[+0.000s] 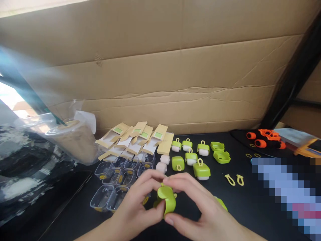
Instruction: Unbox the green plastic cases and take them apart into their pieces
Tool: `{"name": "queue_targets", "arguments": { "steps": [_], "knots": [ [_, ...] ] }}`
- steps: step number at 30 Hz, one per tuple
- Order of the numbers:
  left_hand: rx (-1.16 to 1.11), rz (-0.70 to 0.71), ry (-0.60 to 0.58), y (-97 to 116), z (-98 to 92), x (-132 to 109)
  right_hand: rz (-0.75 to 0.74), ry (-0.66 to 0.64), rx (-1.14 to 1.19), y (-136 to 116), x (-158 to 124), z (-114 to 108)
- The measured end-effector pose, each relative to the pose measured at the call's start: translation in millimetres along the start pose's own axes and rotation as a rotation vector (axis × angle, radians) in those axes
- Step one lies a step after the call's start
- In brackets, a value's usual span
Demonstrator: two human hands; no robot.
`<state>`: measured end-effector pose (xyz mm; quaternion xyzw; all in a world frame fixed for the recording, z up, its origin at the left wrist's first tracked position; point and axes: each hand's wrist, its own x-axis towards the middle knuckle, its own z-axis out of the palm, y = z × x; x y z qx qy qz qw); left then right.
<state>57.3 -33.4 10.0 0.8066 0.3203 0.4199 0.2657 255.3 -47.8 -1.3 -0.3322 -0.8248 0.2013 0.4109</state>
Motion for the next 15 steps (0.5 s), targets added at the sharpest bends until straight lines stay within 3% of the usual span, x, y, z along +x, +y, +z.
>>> {"name": "queue_targets", "arguments": {
  "steps": [6,9,15],
  "knots": [
    [0.084,-0.016,0.001,0,-4.0,0,0.251,0.098,0.143,0,-4,11],
    [0.11,-0.023,-0.032,2,-6.2,1,0.212,0.015,0.167,-2,-1,9],
    [0.212,0.055,-0.077,-2,-2.6,1,0.092,-0.125,-0.084,-5,9,-2]
  ]
}}
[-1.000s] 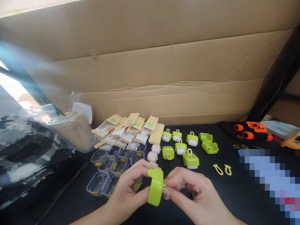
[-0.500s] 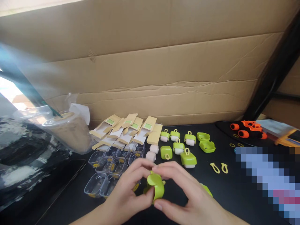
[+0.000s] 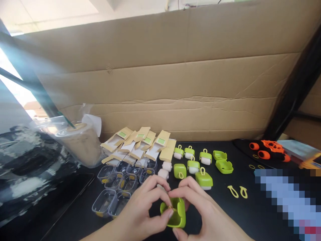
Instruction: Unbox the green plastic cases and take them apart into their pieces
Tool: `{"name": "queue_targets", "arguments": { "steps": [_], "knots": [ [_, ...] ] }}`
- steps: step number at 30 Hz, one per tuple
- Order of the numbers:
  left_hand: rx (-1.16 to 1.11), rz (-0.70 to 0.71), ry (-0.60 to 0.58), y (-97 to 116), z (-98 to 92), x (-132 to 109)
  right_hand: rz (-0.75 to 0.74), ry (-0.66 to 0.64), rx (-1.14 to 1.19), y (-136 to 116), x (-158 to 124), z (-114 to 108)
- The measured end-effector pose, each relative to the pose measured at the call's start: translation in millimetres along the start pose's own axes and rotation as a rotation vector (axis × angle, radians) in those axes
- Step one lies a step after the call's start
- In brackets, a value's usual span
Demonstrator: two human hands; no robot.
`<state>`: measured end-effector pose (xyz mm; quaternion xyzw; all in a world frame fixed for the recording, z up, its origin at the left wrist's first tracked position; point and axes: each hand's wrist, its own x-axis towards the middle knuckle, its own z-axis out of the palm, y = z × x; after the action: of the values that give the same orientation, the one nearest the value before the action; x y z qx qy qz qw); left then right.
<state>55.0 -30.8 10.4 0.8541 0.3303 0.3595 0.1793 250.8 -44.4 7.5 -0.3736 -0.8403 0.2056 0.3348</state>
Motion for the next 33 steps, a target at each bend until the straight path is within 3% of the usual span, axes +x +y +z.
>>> {"name": "queue_targets", "arguments": {
  "steps": [5,7,9,12,15,18,22,29,33],
  "knots": [
    [0.323,0.334,0.139,-1,1.3,-1,0.022,-0.034,-0.095,0,-4,5],
    [0.361,0.371,0.185,2,-6.2,2,0.029,-0.016,-0.128,2,-4,4],
    [0.282,0.293,0.225,4,-15.6,6,0.042,-0.01,-0.153,6,-3,3],
    [0.015,0.047,0.251,3,-24.1,11,0.07,-0.072,-0.213,11,-1,1],
    [-0.226,-0.205,0.18,-1,-21.2,13,0.103,-0.134,-0.26,13,1,1],
    [-0.408,-0.356,0.106,-5,-13.5,13,0.157,-0.184,-0.257,14,1,0],
    [-0.552,-0.399,0.076,-8,-6.8,10,0.194,-0.211,-0.192,12,0,-3],
    [-0.644,-0.339,-0.065,0,-0.9,1,0.013,-0.047,0.158,4,-4,1],
    [-0.545,-0.331,-0.087,5,-4.2,0,0.012,0.144,0.016,15,5,-29]
  ]
}}
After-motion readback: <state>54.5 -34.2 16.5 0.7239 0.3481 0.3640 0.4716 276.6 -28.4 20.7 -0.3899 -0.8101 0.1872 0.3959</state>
